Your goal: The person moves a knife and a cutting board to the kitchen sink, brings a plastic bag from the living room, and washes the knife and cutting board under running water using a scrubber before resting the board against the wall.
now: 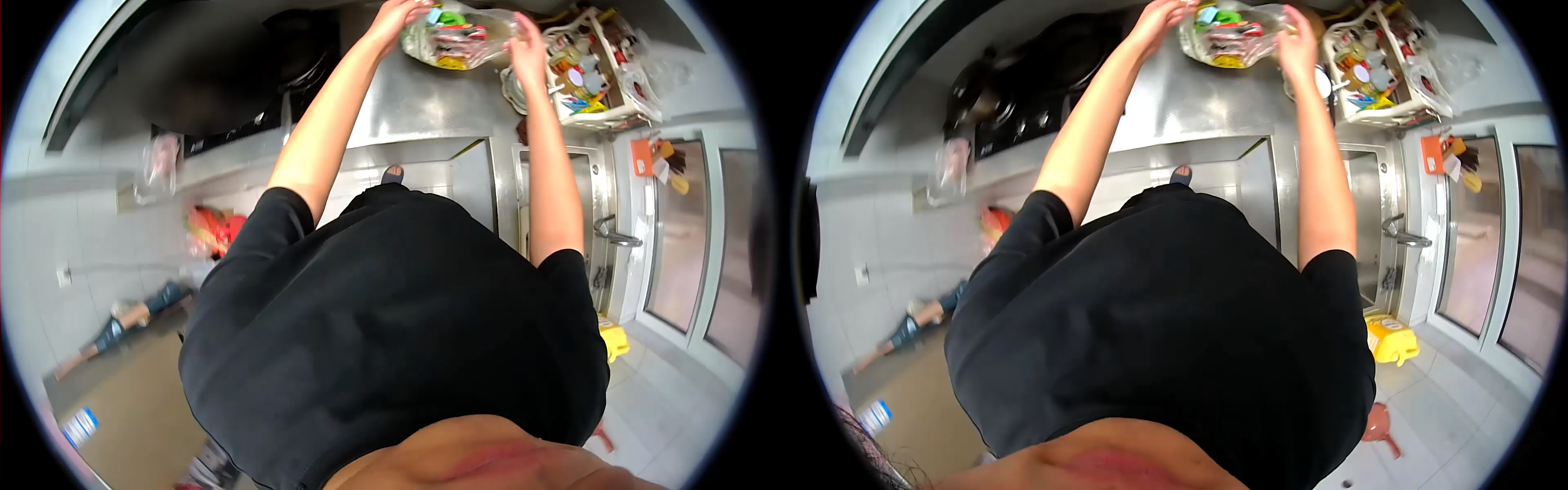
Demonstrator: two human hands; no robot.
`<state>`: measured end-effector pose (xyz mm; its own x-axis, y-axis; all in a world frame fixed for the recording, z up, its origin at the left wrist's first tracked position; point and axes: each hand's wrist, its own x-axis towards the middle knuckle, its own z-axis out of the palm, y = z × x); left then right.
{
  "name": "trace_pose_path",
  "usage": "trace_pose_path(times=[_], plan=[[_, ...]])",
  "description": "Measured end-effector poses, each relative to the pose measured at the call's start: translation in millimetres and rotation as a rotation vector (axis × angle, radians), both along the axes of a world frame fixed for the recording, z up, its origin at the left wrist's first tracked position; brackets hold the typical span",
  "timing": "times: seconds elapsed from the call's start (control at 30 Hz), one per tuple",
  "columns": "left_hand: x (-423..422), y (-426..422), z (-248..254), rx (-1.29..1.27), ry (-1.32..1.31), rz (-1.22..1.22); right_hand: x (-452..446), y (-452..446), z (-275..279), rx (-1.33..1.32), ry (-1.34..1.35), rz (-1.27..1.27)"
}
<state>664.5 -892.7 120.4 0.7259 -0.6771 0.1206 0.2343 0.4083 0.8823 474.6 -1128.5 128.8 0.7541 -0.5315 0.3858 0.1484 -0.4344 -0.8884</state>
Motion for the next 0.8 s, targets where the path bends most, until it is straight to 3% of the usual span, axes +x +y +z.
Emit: trace_pose_path(times=[0.07,0.17,0.2,0.33,0.4,0.47,0.57,0.6,0.7,0.8], plan=[[24.4,-23.7,-39.1,0.076,0.067,0.000,13.2,6.2,-25.5,0.108,0.033,-0.056],[28.7,-24.1,-45.3,0.469,-0.220,0.068,17.5,3.8,-68.3,0.322,0.089,-0.031],[35.0,-26.7,-56.9,0.354,-0.144,0.083,19.0,3.2,-73.2,0.369,0.114,-0.032],[17.7,-22.4,-50.5,0.459,-0.592,0.465,-1.0,9.0,-81.5,0.359,0.027,-0.120],[-16.1,-21.8,-35.7,0.305,-0.700,0.493,-27.3,6.9,-89.5,0.262,0.000,-0.210],[-48.9,-28.0,-10.1,0.094,-0.344,-0.023,-61.6,3.5,-108.5,0.271,-0.025,-0.311],[-109.7,-30.4,81.9,-0.089,-0.259,-0.652,-128.0,4.5,-144.6,0.461,0.116,-0.449],[-128.4,-28.8,114.2,-0.177,-0.287,-0.811,-152.5,8.7,-150.7,0.537,0.148,-0.464],[-165.2,-33.0,172.7,-0.468,-0.009,-1.256,-225.4,22.3,-172.9,0.609,0.238,-0.632],[-208.9,-48.6,210.8,-0.477,0.231,-1.452,-290.6,36.7,-198.8,0.673,0.280,-0.776]])
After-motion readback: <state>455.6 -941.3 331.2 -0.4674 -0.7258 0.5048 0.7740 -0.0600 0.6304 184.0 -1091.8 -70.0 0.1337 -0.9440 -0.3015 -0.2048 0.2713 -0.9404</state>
